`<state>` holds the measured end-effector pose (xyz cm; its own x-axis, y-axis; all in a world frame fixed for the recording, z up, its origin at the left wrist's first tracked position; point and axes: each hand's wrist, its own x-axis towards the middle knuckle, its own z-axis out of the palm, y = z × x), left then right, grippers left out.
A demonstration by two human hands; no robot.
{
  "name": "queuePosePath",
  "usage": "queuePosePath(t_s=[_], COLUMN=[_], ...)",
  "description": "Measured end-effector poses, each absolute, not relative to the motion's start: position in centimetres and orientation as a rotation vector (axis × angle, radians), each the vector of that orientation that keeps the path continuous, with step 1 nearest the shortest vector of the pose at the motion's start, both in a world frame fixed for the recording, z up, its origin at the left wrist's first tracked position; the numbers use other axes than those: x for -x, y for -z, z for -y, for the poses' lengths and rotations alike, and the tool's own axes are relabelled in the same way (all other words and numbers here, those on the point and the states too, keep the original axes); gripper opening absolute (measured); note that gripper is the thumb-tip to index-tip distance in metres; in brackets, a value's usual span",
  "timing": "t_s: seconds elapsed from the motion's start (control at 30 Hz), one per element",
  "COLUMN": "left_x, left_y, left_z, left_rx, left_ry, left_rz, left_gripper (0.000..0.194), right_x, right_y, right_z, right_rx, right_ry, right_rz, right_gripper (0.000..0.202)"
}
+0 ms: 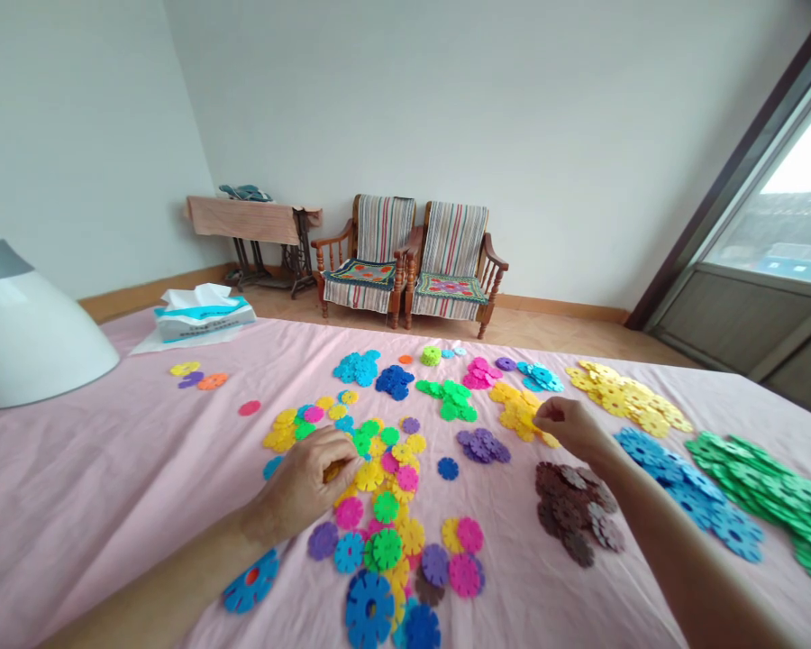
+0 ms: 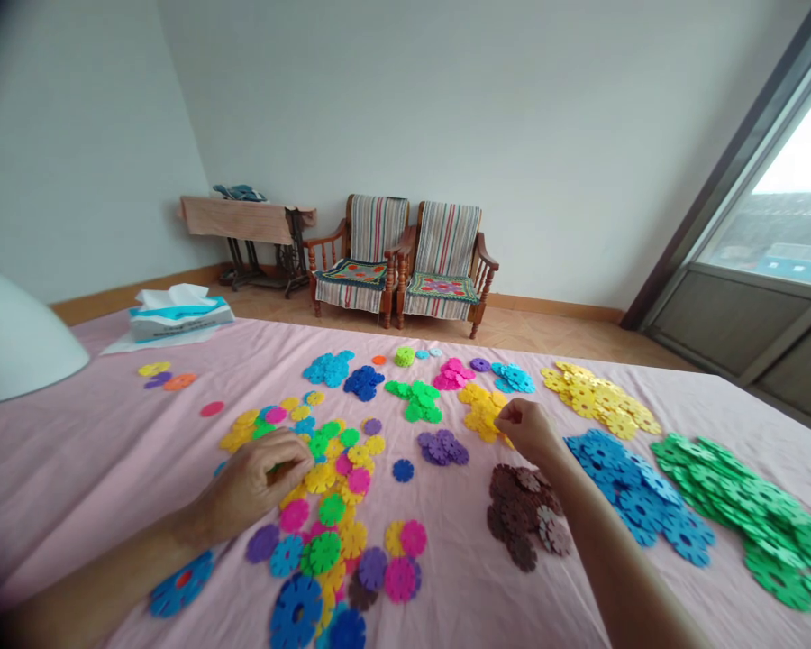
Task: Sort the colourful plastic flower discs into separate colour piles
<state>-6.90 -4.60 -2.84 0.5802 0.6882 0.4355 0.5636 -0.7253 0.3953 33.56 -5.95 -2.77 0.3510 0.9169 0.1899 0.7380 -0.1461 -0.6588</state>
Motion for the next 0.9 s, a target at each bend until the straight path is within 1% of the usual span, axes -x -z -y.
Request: queuePosePath(t_s=[0.13, 0.23, 0.3, 0.4, 0.53, 0.6, 0.73, 0.9], left_x=[7.0, 6.9, 6.9, 6.8, 6.8, 6.8, 6.8, 6.7], left_y=[2.8, 2.8, 2.7, 2.7, 2.6, 2.6, 2.4, 2.2], left_z=[4.7, 4.7, 4.7, 4.7, 4.7, 4.8, 4.8, 4.9], left_rx=[-2.590, -2.582, -2.580, -2.581, -2.583, -2.587, -2.606, -2.620], left_ry=[-0.853, -0.835, -0.826, -0.815, -0.810, -0.809, -0.827, -0.851], left_rz=[-1.045, -1.054, -1.058, -1.059, -1.063, -1.057, -1.047, -1.042], left_gripper=[0.024, 0.024, 0.024, 0.024, 0.025, 0.025, 0.025, 0.025], right_x=[-34.0, -33.5, -32.3, -29.1, -23.6, -21.5, -19.1, -18.5], right_y=[3.3, 2.6, 1.8, -0.1, -2.8, -3.6, -3.6, -2.7], right_z=[6.0, 6.1, 6.2, 7.2, 9.7, 11.0, 12.5, 12.6], right_rx=[2.027, 2.043, 2.018, 1.920, 1.651, 1.628, 1.623, 1.667], right_ry=[-0.265, -0.207, -0.230, -0.381, -0.780, -0.843, -0.772, -0.677], right_rz=[1.429, 1.466, 1.537, 1.742, 2.228, 2.351, 2.479, 2.502], right_gripper=[0.006, 0.005, 0.006, 0.007, 0.006, 0.013, 0.024, 0.021])
